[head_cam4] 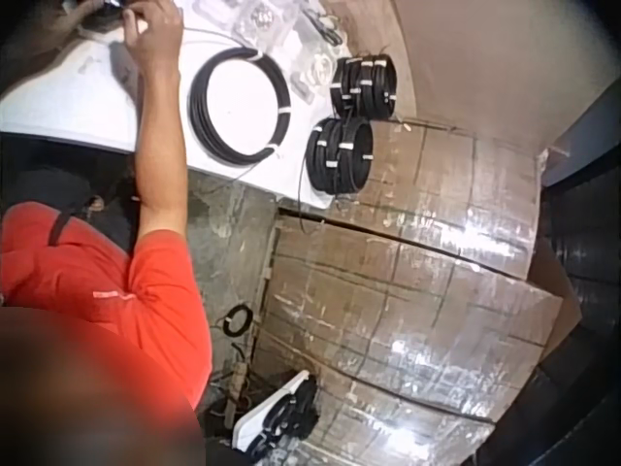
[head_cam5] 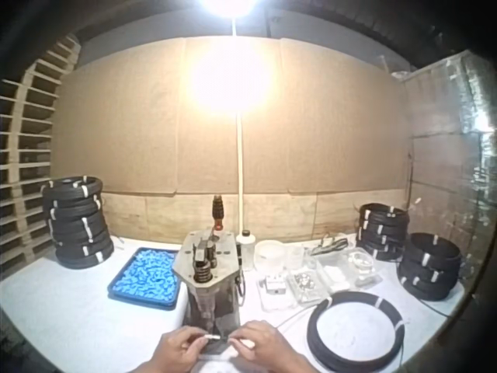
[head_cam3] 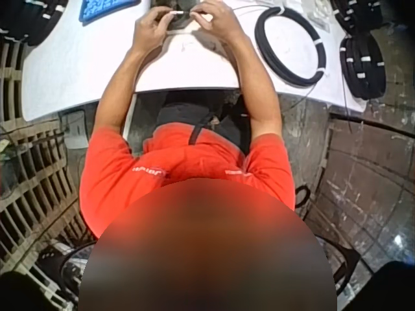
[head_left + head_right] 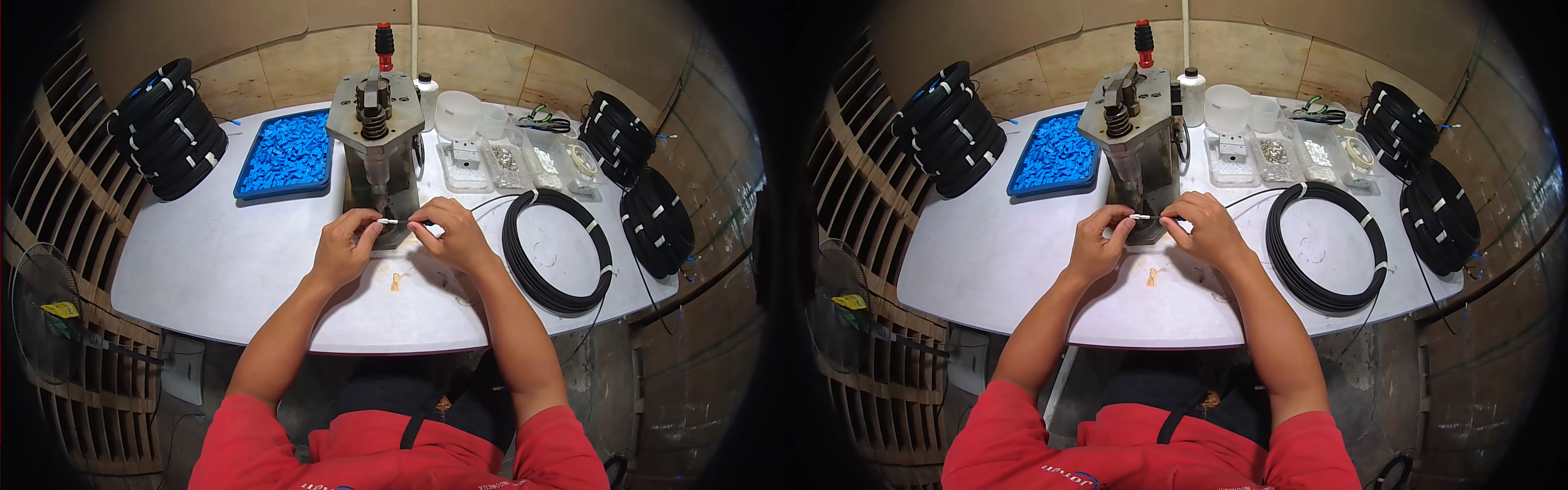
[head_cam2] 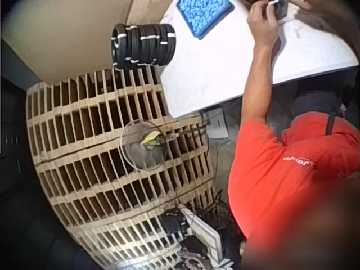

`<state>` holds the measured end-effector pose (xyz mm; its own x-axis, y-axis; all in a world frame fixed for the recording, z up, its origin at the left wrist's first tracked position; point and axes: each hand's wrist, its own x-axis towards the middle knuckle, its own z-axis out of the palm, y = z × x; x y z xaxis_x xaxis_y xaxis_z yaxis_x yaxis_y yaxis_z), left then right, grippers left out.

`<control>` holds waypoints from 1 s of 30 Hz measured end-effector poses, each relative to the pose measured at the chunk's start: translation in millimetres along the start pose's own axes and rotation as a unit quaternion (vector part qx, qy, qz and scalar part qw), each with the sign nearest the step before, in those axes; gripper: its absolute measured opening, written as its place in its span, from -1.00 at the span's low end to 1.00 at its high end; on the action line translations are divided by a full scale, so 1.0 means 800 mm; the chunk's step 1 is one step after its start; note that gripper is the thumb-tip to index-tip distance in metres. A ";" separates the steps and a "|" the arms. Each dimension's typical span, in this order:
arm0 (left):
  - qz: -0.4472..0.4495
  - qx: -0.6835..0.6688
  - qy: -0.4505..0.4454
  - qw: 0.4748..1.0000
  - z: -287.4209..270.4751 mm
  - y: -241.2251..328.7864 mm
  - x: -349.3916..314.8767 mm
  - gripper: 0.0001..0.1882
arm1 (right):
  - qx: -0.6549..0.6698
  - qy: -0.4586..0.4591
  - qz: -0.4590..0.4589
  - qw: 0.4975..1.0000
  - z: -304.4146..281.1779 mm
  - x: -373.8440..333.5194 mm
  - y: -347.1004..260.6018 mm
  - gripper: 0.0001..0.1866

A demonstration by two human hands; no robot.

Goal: Assembling electrical wires into a circular harness and using a terminal crimping machine.

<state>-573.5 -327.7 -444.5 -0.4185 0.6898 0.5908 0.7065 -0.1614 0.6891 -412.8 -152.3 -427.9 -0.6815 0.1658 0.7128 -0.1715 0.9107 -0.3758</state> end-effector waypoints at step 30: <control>0.011 0.009 -0.001 1.000 -0.002 -0.002 0.000 -0.84 | 0.029 -0.048 0.050 0.997 0.007 0.000 -0.001 -0.90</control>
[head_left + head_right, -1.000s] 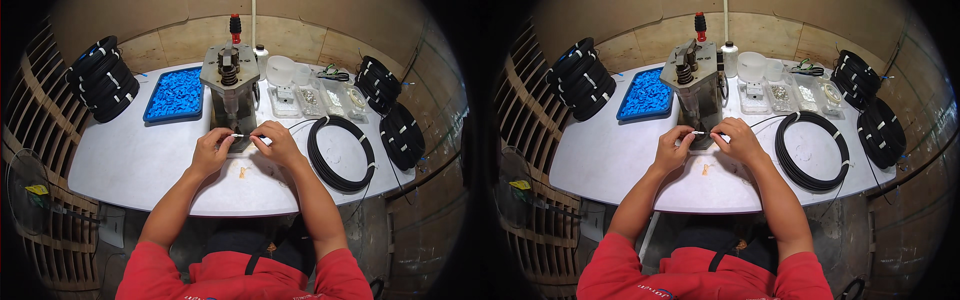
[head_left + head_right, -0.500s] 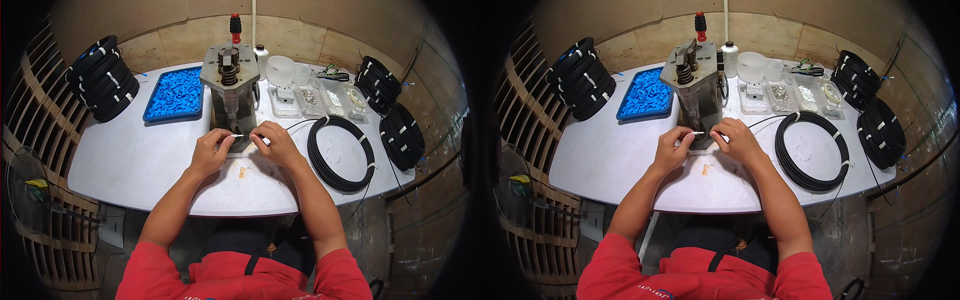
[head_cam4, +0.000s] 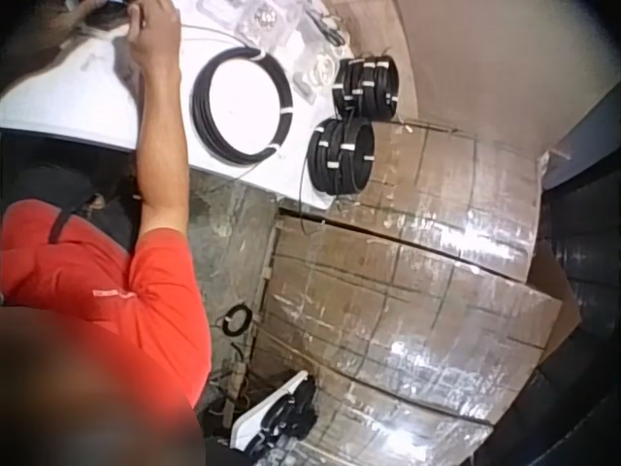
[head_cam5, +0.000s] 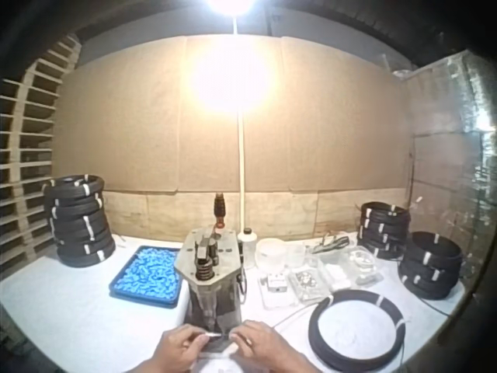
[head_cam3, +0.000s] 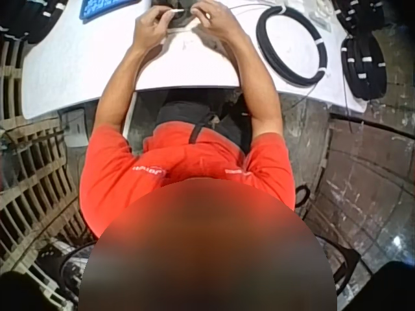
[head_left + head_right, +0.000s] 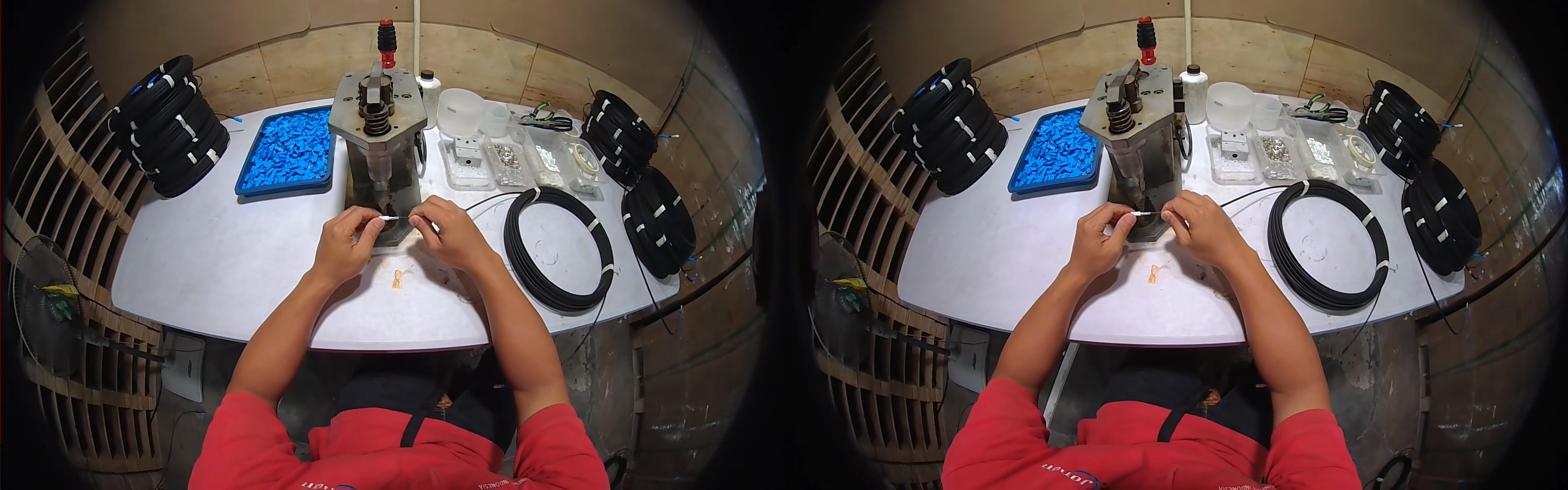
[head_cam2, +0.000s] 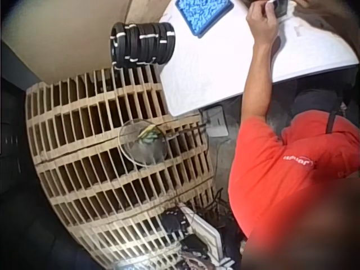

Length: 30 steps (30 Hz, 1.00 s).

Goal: Assembling electrical wires into a circular harness and using a terminal crimping machine.

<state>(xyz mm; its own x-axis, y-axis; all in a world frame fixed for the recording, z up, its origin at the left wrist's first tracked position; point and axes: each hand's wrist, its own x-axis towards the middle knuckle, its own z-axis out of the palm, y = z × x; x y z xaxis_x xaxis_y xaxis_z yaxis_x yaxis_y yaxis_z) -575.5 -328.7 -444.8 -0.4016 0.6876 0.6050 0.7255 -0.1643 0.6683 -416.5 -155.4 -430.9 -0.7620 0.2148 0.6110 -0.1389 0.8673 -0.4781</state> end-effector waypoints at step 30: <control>0.042 0.010 0.027 0.999 0.002 -0.001 -0.001 -0.89 | 0.006 0.019 -0.001 1.000 -0.002 -0.002 0.001 -0.91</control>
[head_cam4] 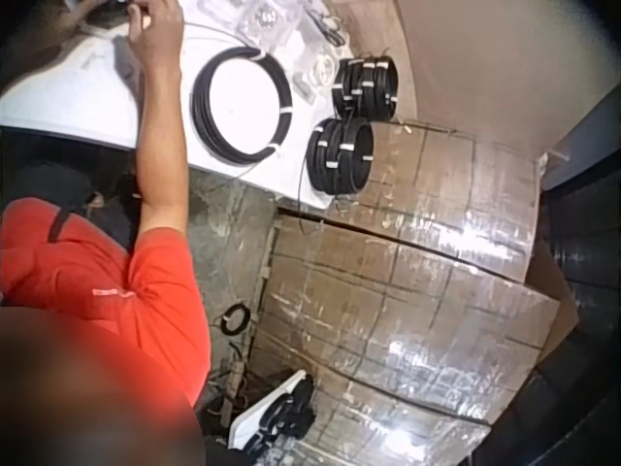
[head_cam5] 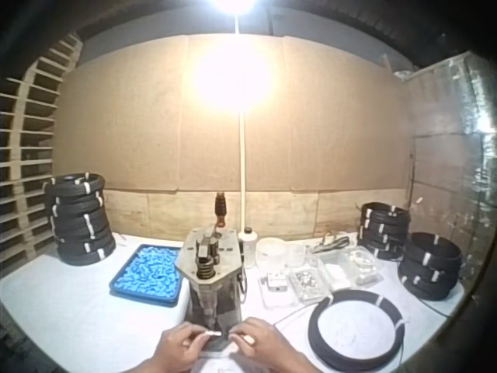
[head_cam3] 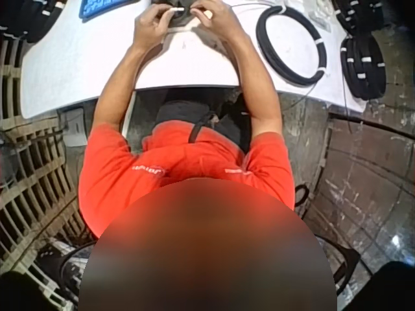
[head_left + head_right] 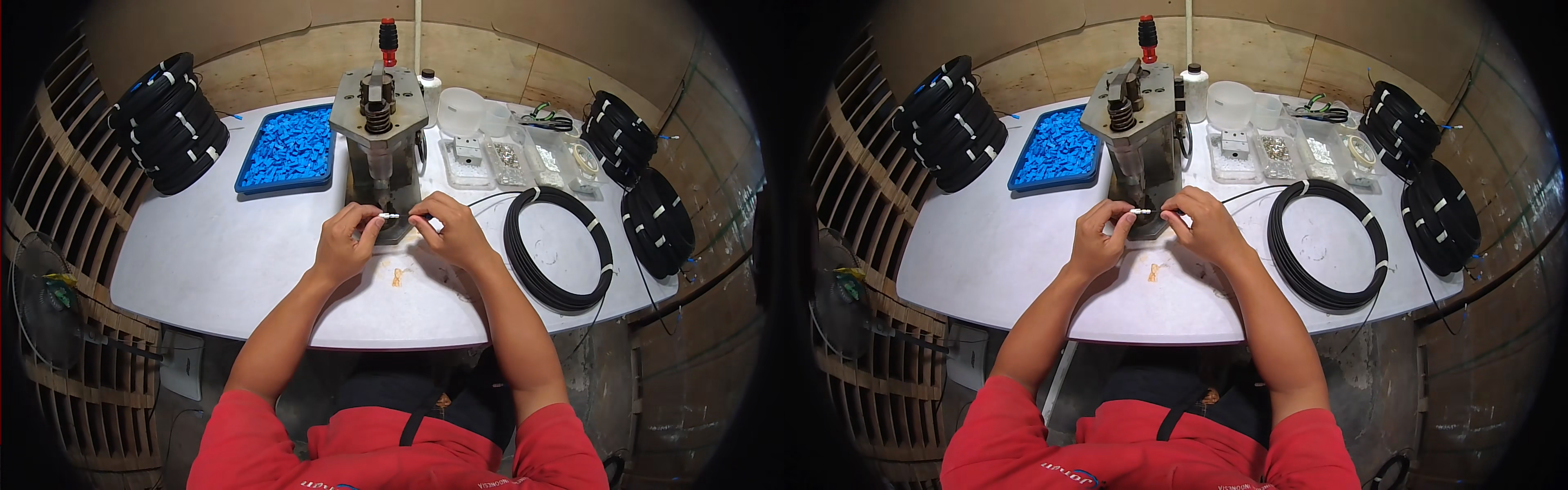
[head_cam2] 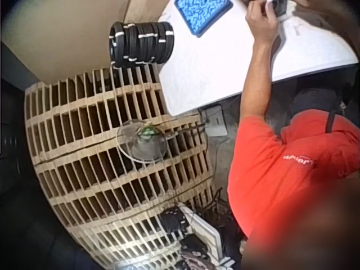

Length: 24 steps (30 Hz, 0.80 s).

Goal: Assembling electrical wires into a circular harness and using a terminal crimping machine.

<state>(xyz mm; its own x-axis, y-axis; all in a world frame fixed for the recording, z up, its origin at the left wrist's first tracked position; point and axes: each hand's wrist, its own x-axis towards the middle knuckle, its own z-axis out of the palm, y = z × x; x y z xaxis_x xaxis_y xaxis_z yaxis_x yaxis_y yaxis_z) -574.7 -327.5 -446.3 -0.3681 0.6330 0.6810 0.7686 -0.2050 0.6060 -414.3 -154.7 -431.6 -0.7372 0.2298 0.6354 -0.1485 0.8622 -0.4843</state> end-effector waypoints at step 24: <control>-0.110 -0.214 0.000 0.971 0.090 0.078 0.098 -0.77 | 0.163 0.325 0.121 0.924 -0.032 0.015 0.008 -0.82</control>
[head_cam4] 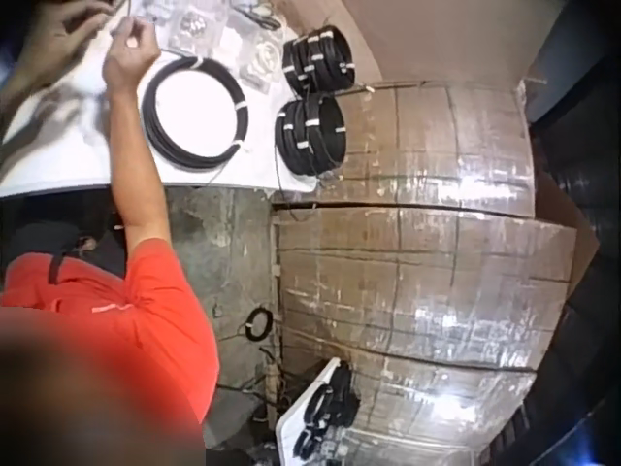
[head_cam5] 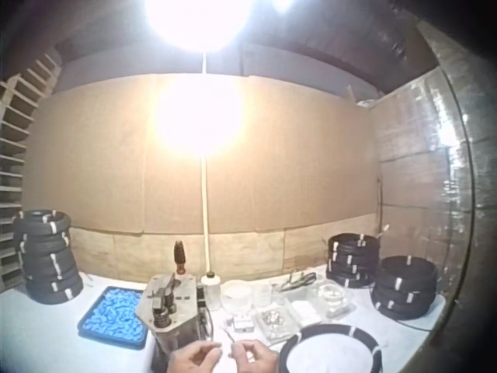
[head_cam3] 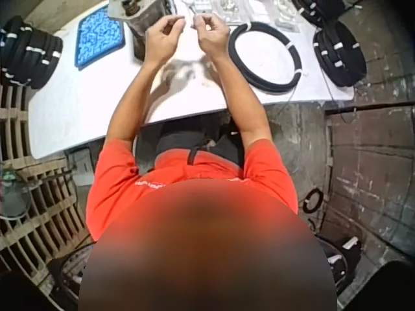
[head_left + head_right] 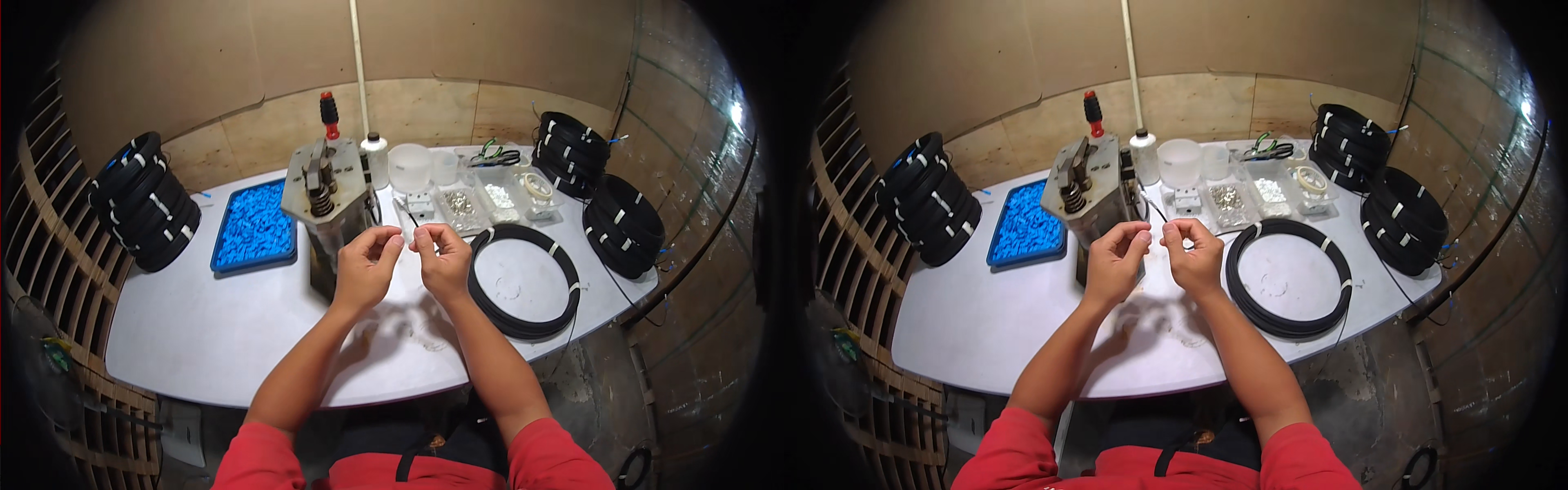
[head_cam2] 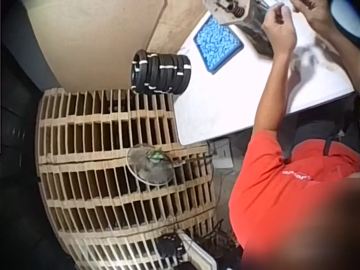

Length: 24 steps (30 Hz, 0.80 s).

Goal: Assembling electrical wires into a circular harness and using a terminal crimping machine.

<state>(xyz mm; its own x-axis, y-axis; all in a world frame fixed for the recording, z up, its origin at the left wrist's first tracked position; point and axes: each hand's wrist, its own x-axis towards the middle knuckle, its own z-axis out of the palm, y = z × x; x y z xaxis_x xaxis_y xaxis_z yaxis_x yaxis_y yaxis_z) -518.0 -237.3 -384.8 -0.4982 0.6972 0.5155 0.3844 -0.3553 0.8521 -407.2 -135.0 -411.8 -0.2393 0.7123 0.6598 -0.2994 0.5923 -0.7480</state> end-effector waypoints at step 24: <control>-0.165 -0.281 -0.197 0.925 0.062 -0.005 0.100 -0.77 | 0.330 -0.140 0.191 0.914 -0.051 0.052 0.013 -0.72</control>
<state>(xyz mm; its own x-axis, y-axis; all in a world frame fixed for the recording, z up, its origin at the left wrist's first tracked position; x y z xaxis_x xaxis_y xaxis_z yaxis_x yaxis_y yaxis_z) -520.8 -148.8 -351.6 -0.1526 0.9588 0.2395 -0.2581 -0.2726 0.9269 -382.7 -83.7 -395.3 -0.6427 0.6404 0.4205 -0.6138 -0.1019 -0.7828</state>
